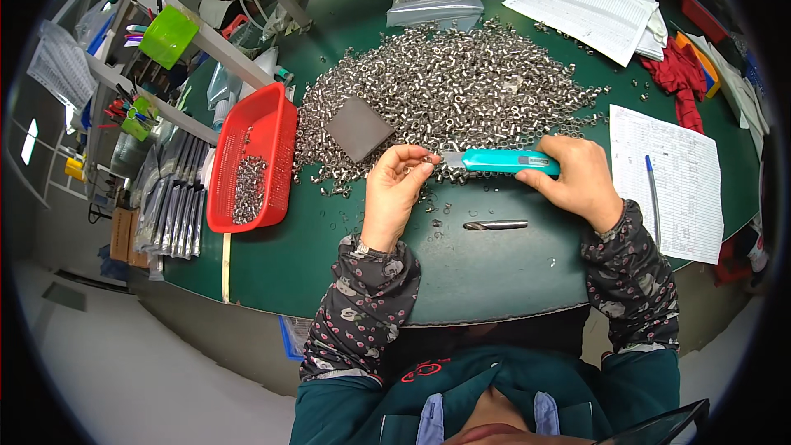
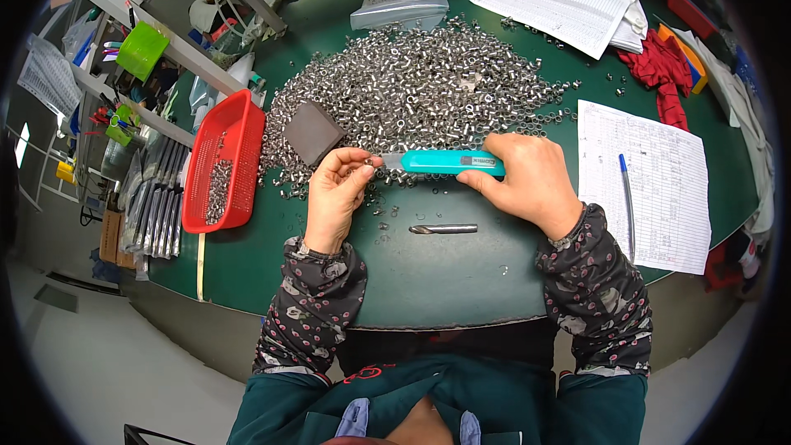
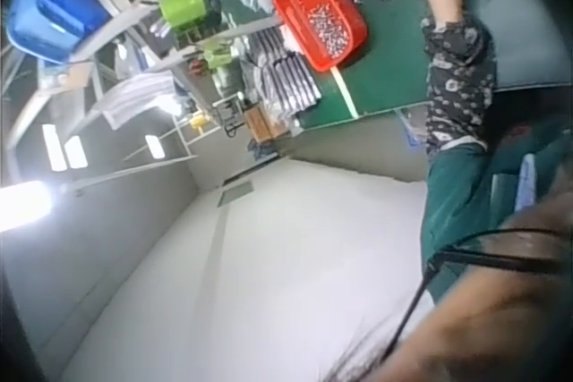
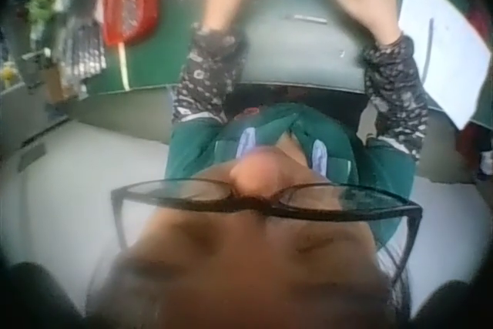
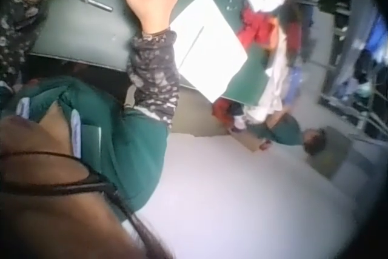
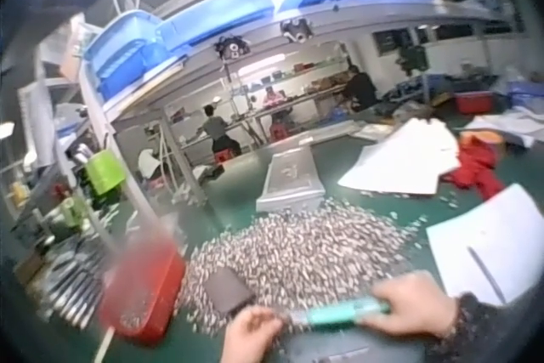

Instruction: Inspecting and sorting small metal components at a manufacturing workbench using a utility knife.

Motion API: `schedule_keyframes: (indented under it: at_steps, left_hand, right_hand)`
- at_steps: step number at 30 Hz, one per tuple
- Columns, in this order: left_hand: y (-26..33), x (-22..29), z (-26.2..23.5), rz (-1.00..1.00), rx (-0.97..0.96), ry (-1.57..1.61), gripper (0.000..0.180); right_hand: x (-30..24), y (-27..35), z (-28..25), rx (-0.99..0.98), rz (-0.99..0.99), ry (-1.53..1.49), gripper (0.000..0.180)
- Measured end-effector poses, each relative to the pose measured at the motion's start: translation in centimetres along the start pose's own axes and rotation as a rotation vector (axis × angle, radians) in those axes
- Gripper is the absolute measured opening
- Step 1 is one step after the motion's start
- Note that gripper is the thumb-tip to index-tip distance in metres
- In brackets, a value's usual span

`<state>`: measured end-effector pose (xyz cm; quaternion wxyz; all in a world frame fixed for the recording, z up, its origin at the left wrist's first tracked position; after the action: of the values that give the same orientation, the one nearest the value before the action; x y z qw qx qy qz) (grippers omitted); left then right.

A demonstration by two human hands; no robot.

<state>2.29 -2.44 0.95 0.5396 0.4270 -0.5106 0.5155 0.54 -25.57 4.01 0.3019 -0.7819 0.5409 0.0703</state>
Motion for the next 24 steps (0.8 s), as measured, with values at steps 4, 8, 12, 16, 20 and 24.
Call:
schedule_keyframes:
  at_steps: [4, 8, 12, 16, 20, 24]
  left_hand:
    - [0.0, 0.1, 0.2, 0.013, -0.002, 0.017, 0.016]
    - [0.2, 0.1, 0.2, 0.004, 0.004, 0.023, 0.017]
    - [0.2, -0.1, 0.0, 0.024, -0.017, 0.032, 0.017]
    - [0.3, -0.1, 0.2, 0.010, -0.029, -0.023, 0.015]
    - [0.2, 0.0, -0.3, -0.141, -0.061, -0.083, 0.012]
    - [0.2, 0.0, 0.5, -0.027, -0.192, -0.532, 0.010]
  right_hand:
    - [0.1, 0.1, 0.2, -0.040, 0.013, -0.007, 0.034]
    - [-0.1, 0.2, 0.4, -0.061, 0.000, -0.017, 0.037]
    - [-0.3, 0.2, 0.5, -0.092, -0.007, -0.008, 0.038]
    - [0.2, 0.1, 0.3, -0.052, 0.028, -0.040, 0.037]
    - [1.4, -0.1, -0.8, 0.082, 0.164, -0.135, 0.035]
    - [1.5, -0.4, -0.7, 0.213, 0.179, -0.211, 0.038]
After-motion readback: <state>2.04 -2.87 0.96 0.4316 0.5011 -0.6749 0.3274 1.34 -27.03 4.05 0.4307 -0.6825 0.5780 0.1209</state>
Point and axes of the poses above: each hand's wrist, its own y-axis away from the middle knuckle, its own z-axis out of the palm, x = y × z, the point moved 3 cm from there along -y, towards the middle knuckle, and after that the axes turned 3 degrees about y, right-handed, at the moved point
